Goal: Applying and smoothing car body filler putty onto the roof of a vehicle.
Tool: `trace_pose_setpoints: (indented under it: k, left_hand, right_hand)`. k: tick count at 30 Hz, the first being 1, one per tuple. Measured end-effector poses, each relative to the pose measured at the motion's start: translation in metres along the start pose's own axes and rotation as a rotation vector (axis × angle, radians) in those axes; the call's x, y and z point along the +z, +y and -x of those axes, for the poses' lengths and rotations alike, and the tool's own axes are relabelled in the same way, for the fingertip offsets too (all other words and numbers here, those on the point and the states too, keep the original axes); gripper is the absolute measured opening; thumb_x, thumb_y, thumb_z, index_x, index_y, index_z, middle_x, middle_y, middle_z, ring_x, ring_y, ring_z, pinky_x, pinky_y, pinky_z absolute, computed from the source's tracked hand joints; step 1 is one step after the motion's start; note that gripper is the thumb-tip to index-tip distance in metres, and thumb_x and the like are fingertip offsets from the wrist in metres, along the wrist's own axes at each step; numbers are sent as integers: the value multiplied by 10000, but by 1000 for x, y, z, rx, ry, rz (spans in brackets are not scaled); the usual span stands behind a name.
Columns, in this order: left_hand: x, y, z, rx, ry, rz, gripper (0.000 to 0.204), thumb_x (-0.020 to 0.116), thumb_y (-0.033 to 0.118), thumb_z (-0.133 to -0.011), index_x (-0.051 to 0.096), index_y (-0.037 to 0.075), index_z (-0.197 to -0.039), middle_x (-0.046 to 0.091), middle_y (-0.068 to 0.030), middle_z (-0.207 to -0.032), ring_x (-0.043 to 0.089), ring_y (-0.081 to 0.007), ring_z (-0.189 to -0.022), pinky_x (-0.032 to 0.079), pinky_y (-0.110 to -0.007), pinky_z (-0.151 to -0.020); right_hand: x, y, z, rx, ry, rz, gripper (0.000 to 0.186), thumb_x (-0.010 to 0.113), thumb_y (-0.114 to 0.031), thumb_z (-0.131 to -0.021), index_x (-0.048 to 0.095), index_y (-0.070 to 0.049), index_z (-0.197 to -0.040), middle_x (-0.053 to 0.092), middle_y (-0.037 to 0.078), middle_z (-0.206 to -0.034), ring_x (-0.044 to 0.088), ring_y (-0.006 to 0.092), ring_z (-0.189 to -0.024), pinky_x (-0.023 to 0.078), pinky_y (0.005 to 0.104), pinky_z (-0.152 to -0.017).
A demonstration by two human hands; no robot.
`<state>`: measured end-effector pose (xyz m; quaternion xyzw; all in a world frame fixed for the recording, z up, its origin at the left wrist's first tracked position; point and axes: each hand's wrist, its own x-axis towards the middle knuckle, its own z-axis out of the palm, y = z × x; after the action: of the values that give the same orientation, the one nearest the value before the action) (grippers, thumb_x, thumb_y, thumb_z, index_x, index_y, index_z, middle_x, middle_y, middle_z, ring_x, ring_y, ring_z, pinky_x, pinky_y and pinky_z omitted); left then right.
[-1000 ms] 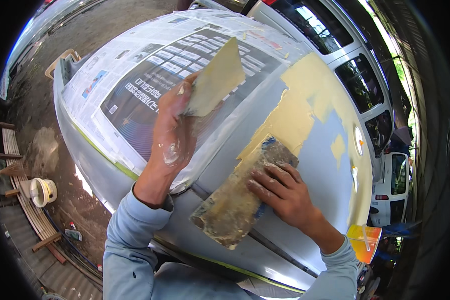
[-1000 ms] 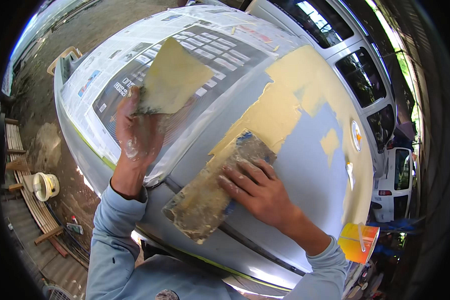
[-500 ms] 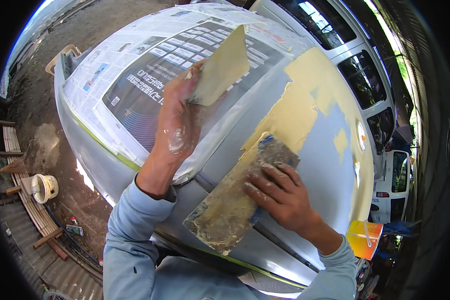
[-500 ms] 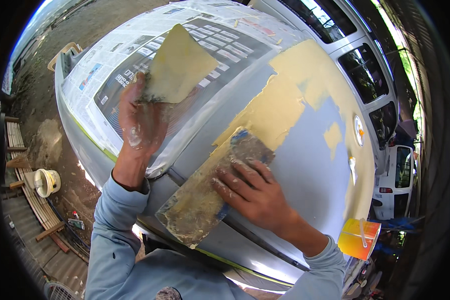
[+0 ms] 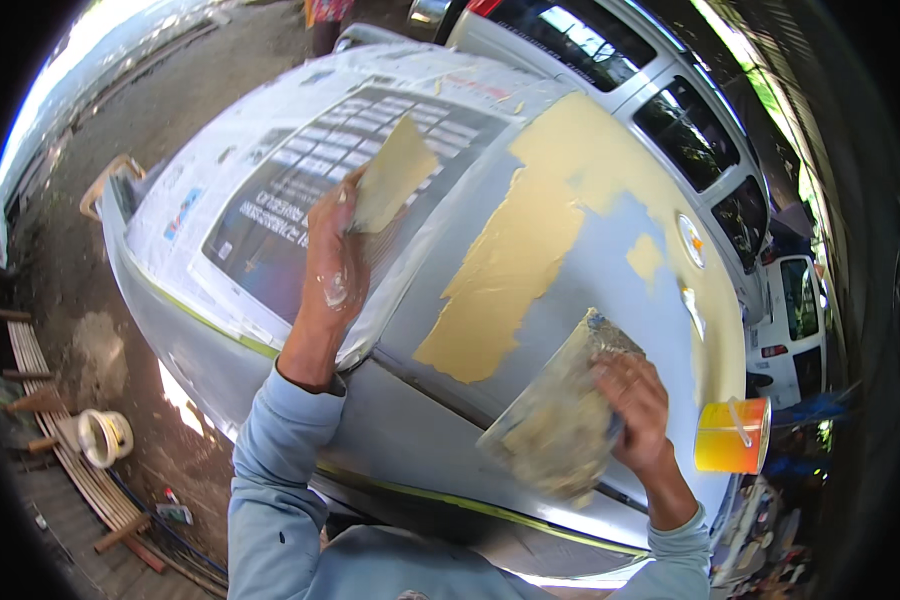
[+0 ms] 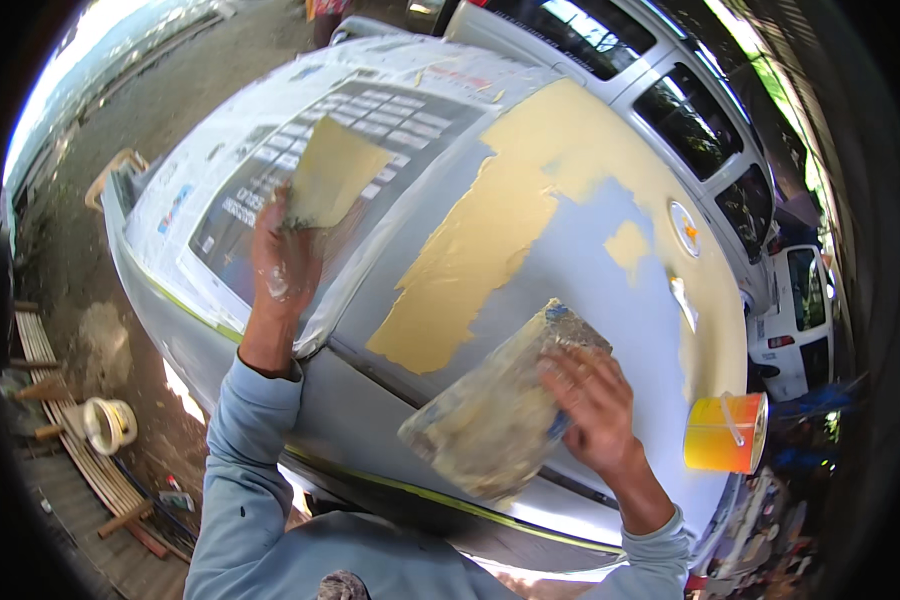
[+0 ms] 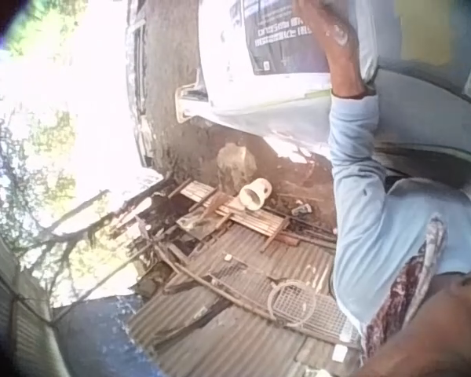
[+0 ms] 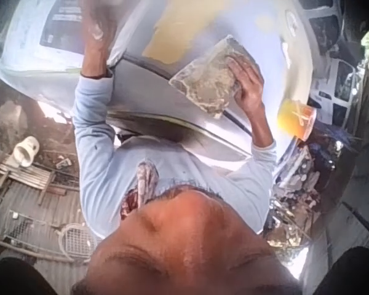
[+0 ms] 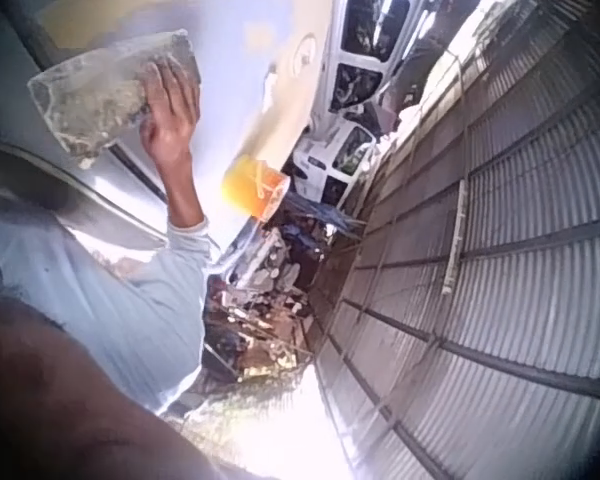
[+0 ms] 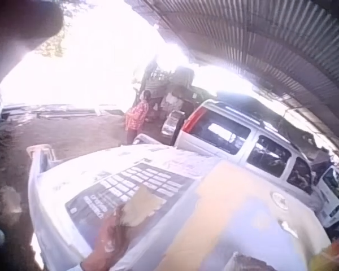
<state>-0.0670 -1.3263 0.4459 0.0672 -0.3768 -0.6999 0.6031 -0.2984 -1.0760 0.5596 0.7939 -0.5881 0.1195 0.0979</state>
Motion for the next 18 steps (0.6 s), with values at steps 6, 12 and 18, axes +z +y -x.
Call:
trace_pose_setpoints:
  k: [6,12,18]
  left_hand:
    - [53,25,16,142,-176,-554,523,549,281,-871,558,-45,-1280,564,-167,-1264,538,-278,-1154,410,-398,-998]
    - [168,38,77,553,-802,-1280,459,718,341,-766,652,221,-1204,520,-63,-1323,466,-322,-1211,340,-544,-1001]
    - [243,13,145,662,-963,-1415,431,678,432,-802,652,232,-1183,514,-22,-1295,423,-289,-1238,305,-655,-954]
  right_hand:
    - [-26,-16,21,727,398,-521,251,456,-92,-986,553,59,-1161,618,103,-927,517,125,-843,434,283,-783]
    - [-43,-28,55,802,577,-872,341,386,-162,-1042,492,63,-1276,612,79,-1109,507,116,-1010,407,260,-917]
    - [-58,-34,104,772,713,-1019,315,406,-158,-1032,517,43,-1247,611,47,-1056,502,90,-939,426,243,-861]
